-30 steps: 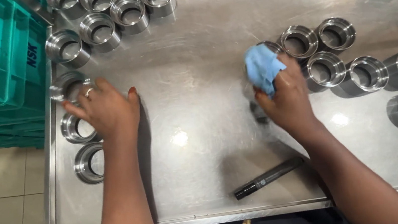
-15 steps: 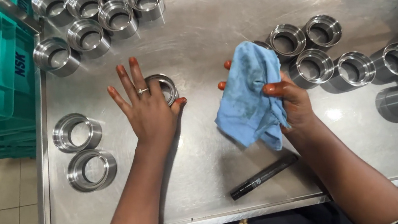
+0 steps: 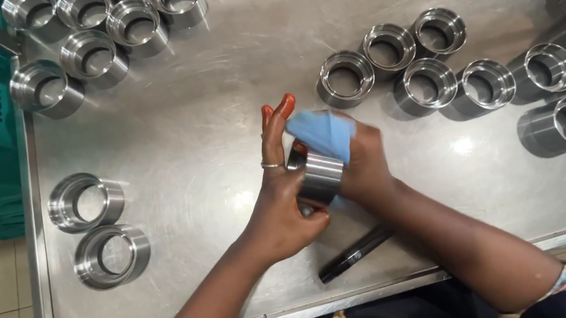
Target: Cleaning metal ring-like parts with a blue cloth and organizing them on a metal table.
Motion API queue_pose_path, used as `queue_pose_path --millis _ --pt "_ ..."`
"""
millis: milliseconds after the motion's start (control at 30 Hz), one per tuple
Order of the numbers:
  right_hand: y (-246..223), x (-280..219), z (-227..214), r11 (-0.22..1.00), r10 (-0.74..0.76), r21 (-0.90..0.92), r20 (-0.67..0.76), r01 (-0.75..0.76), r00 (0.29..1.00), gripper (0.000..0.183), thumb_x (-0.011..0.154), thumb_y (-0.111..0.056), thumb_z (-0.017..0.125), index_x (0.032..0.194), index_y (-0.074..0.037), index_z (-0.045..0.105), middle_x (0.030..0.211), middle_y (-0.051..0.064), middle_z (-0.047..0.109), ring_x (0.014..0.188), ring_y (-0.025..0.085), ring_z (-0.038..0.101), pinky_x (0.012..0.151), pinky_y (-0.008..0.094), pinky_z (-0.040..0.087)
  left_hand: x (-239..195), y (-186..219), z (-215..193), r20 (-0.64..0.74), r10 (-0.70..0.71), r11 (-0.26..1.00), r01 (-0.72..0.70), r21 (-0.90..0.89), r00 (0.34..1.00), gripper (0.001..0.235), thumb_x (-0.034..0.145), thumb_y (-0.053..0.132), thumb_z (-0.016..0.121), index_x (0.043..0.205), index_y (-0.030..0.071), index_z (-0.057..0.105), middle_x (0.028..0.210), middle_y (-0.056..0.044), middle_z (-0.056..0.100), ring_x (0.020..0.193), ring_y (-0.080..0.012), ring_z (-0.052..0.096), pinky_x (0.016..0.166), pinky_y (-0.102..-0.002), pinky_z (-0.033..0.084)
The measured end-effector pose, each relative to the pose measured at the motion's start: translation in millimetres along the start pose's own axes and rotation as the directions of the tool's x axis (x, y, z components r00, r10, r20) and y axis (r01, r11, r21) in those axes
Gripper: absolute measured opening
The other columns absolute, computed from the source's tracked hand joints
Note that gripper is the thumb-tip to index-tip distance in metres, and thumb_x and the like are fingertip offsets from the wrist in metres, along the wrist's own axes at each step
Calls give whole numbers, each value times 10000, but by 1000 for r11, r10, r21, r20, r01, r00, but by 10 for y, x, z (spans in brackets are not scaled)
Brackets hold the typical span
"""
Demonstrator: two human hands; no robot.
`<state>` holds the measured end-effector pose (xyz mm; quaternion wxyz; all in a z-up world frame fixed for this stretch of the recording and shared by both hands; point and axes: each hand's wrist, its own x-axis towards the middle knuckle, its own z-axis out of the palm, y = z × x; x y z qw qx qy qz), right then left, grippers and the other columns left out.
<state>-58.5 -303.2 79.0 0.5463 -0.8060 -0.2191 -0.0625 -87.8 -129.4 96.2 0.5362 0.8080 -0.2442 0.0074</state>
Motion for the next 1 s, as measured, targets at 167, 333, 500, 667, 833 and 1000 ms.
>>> queue_pose_path --millis 167,333,500,667,833,1000 --pt "313 2 -44 771 312 399 442 -496 841 296 830 -128 790 1102 -39 711 1054 111 751 930 183 728 797 327 617 36 60 -46 55 9 988 -17 155 998 604 629 76 875 1185 160 654 1715 -141 10 1584 -411 -179 1263 -690 4" --pt "-263 179 -160 718 -563 -445 82 536 822 208 899 -123 724 1096 -62 694 1076 157 736 993 276 719 893 385 591 38 -8 -54 76 -68 995 73 -68 995 762 630 112 882 1344 108 615 1707 -147 16 1597 -399 -139 1275 -647 39" --pt "432 -96 83 891 240 366 121 -267 963 215 972 -185 719 1118 -28 722 1011 87 760 889 196 687 784 325 582 -19 -25 34 -85 -77 932 41 -360 993 788 700 13 734 1439 104 476 1701 -125 204 1629 -314 78 1258 -520 304" --pt "46 5 -82 983 57 -171 -89 -71 994 261 992 -239 731 1137 -22 742 1101 163 678 959 312 606 838 414 479 -68 -103 -22 21 -254 373 118 -920 967 885 854 213 776 1600 43 332 1556 -153 439 1500 -309 398 1235 -461 423" --pt "-365 -5 -45 666 -570 -552 59 502 820 223 952 -221 763 1151 -121 752 1364 160 596 1111 317 596 982 421 467 -156 -215 87 124 -171 -117 105 -988 977 904 996 433 728 1637 -38 299 1470 -193 517 1420 -297 487 1231 -433 379" --pt "-111 -75 40 693 -636 -410 41 593 771 413 944 -430 751 1240 -148 689 1364 115 583 1104 241 527 955 406 408 -84 -104 -109 96 -180 -318 34 -947 979 970 918 540 686 1560 -56 268 1560 -206 457 1492 -346 422 1255 -477 355"
